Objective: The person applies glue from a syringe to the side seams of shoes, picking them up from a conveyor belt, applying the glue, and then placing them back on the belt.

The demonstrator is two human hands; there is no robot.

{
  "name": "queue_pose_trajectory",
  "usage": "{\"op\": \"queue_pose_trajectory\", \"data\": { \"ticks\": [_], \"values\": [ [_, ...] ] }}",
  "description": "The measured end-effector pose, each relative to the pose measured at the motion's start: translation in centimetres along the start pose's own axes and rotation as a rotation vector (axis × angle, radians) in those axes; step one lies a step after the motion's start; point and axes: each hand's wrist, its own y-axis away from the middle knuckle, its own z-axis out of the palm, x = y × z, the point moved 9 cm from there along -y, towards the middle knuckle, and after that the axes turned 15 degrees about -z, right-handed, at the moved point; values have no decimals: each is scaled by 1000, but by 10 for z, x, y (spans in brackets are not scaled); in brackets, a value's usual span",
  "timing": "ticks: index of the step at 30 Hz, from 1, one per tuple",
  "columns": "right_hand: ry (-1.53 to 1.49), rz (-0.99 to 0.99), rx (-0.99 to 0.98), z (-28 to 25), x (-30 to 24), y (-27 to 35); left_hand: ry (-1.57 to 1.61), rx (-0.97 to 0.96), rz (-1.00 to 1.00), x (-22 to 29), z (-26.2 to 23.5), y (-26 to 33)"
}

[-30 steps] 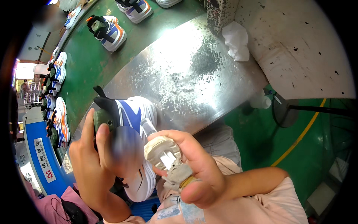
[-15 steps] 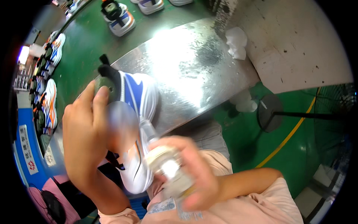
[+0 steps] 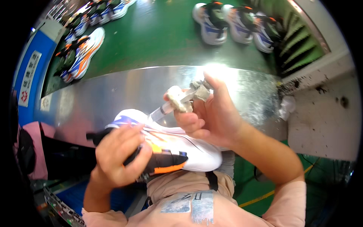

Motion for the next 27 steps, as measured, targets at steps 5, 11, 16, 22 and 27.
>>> {"op": "queue_pose_trajectory", "data": {
  "ticks": [5, 11, 16, 22, 27],
  "values": [
    [603, 164, -213, 43, -12, 12, -92, 206, -100, 25, -2, 39],
    [557, 167, 6, 48, -20, 58, -189, 225, -163, 47, -2, 51],
    [606, 197, 200, 47, -37, 91, -175, 197, -184, 54, -8, 55],
    [750, 39, 208, 49, -59, 109, -228, 159, -269, 41, -14, 66],
    [699, -153, 170, 32, -65, 133, -272, 165, -307, 24, -18, 68]
  ]
}}
